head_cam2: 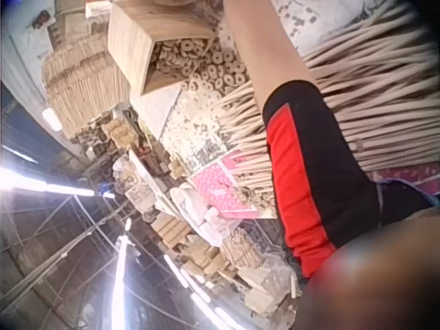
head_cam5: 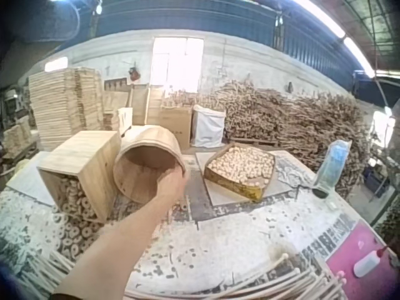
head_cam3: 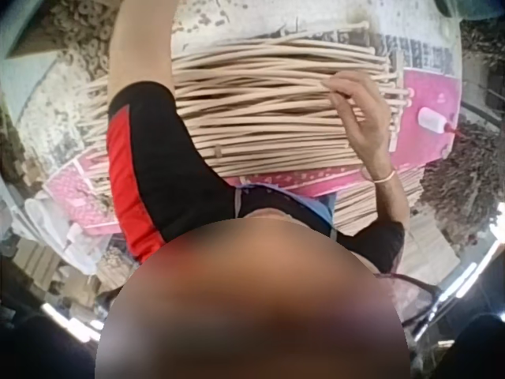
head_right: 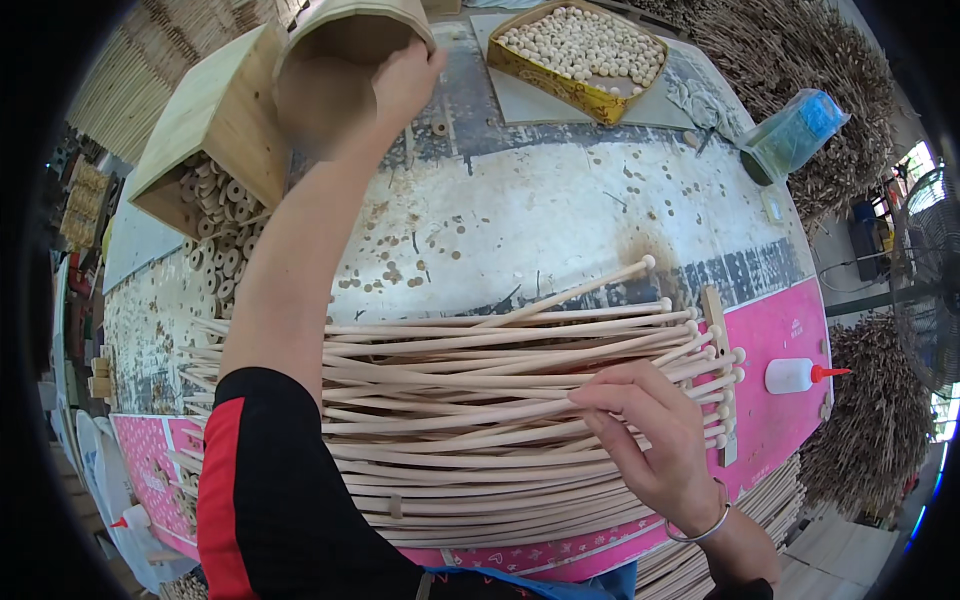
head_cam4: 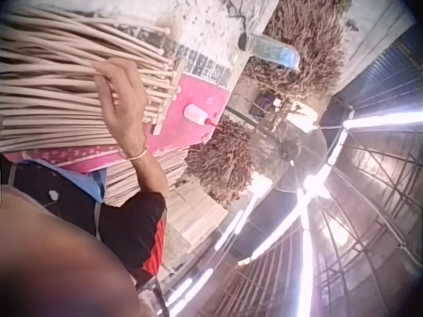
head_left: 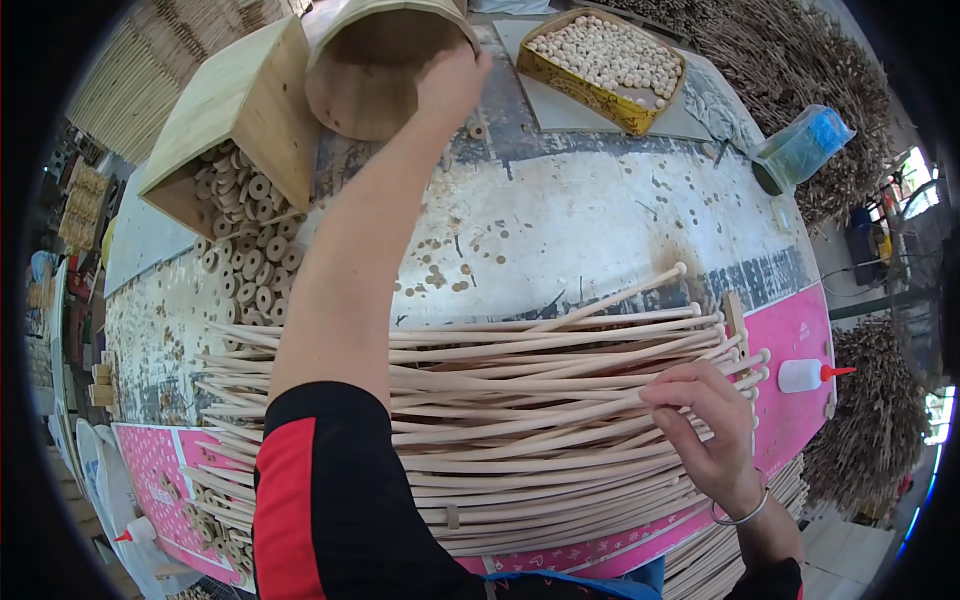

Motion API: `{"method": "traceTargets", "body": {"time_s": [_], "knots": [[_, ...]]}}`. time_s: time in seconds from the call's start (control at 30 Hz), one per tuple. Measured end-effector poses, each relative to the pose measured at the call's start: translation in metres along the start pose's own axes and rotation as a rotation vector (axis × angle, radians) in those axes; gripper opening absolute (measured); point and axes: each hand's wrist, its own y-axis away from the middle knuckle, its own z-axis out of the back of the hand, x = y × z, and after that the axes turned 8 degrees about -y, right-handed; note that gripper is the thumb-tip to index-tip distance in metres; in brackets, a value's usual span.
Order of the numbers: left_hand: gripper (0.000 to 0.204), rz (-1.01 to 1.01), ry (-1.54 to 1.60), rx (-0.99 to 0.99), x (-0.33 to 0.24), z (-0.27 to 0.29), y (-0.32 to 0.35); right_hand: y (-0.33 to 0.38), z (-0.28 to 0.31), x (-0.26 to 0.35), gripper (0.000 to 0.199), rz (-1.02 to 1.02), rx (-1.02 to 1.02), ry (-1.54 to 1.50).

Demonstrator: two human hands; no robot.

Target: Assembling wooden components by placing small wooden rings onto wooden rods at a workbench in a workshop.

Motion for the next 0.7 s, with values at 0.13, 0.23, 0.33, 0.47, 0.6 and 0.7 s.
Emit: {"method": "traceTargets", "body": {"time_s": [0.13, 0.23, 0.33, 0.47, 0.6, 0.7], "knots": [[0.054, 0.007, -0.031, -0.07, 0.024, -0.001, -0.01, 0.002, -0.003, -0.002, 0.021, -0.036, 0.046, -0.047], [0.048, 0.01, -0.033, -0.041, 0.018, 0.001, 0.004, 0.01, -0.002, -0.006, 0.022, -0.069, 0.024, -0.072], [0.029, -0.229, 0.063, -0.381, 0.015, 0.005, 0.049, 0.015, 0.0, -0.01, 0.022, -0.068, 0.003, -0.062], [0.021, -0.643, -0.269, -0.298, 0.043, -0.049, 0.069, 0.018, -0.008, -0.004, 0.021, -0.088, -0.002, -0.069], [0.03, -0.525, -0.268, 0.02, 0.02, -0.043, 0.086, 0.031, -0.011, -0.005, 0.02, -0.144, -0.071, -0.083], [0.03, -0.46, -0.418, 0.144, 0.037, -0.011, 0.099, 0.035, -0.019, -0.003, 0.018, -0.105, -0.064, -0.083]]}}
